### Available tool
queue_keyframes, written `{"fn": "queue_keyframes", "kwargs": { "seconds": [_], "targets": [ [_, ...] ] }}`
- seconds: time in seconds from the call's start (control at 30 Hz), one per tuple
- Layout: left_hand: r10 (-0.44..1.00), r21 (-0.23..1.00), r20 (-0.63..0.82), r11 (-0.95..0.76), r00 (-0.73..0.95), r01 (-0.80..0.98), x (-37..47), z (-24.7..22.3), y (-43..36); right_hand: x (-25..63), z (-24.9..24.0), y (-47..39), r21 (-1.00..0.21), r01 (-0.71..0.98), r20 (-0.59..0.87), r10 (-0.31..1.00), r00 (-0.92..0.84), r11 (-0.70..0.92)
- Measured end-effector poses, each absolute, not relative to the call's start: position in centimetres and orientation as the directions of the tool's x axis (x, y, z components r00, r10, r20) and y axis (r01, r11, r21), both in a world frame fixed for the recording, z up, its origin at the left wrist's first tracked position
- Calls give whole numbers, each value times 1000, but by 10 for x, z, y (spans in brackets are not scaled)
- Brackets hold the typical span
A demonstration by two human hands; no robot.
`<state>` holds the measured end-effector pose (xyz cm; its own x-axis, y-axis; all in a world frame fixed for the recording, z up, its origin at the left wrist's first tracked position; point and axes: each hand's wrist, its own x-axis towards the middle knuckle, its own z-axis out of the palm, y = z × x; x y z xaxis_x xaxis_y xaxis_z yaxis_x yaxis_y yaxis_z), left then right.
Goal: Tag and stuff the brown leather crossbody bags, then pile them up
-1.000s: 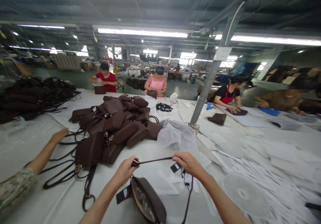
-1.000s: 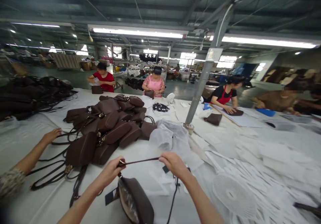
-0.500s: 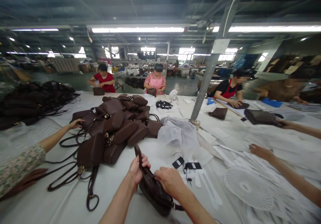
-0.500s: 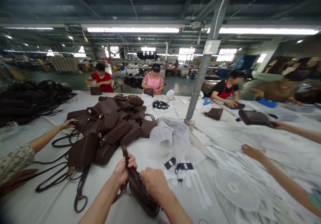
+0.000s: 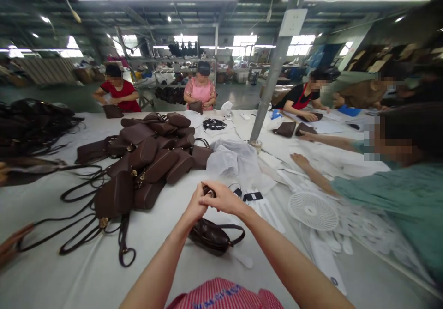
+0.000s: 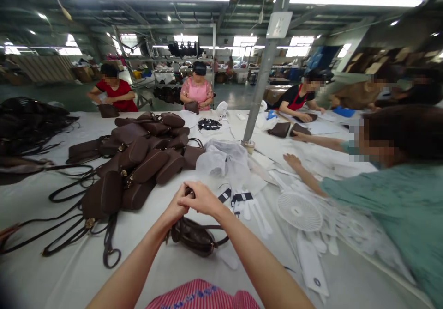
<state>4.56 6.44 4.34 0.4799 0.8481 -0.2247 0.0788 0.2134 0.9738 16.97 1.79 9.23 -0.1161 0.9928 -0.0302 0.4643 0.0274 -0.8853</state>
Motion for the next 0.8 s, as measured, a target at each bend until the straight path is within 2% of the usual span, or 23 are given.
{"fn": "queue_keyframes", "kwargs": {
  "seconds": [0.07, 0.13, 0.23, 0.33, 0.4, 0.5, 0.57, 0.6, 0.67, 0.7, 0.73, 0.8],
  "targets": [
    [876, 991, -123, 88, 466, 96, 50, 48, 65, 172, 95, 27, -942, 336, -61, 989, -132, -13],
    [880, 992, -101, 50, 463, 120, 50, 52, 64, 178, 94, 34, -971, 231, -98, 986, -132, -65],
    [817, 979, -202, 184, 540, 87, 47, 55, 60, 188, 91, 41, -977, 164, -156, 979, -131, -134],
    [756, 969, -184, 248, 628, -14, 39, 57, 55, 194, 90, 46, -976, 147, -184, 968, -172, -160],
    [681, 971, -182, 239, 709, 20, 29, 57, 54, 195, 93, 48, -979, 139, -171, 968, -184, -147],
    [518, 953, -284, 243, 807, 179, 9, 51, 53, 204, 90, 47, -988, 96, -142, 967, -212, -124],
    [503, 934, -320, 310, 803, 178, -3, 43, 52, 217, 75, 39, -987, 76, -157, 964, -216, -144],
    [537, 920, -326, 368, 778, 132, -8, 39, 52, 225, 62, 31, -974, 124, -211, 960, -183, -190],
    [639, 875, -335, 484, 692, -22, -16, 31, 52, 238, 26, 5, -878, 314, -388, 922, -23, -362],
    [687, 847, -344, 521, 640, -105, -18, 28, 53, 240, 6, -13, -741, 467, -494, 863, 110, -483],
    [727, 821, -351, 542, 590, -180, -20, 25, 54, 240, -15, -33, -648, 523, -553, 814, 178, -554],
    [769, 786, -361, 555, 528, -273, -23, 21, 57, 231, -54, -74, -548, 562, -595, 761, 258, -619]
  ]
}}
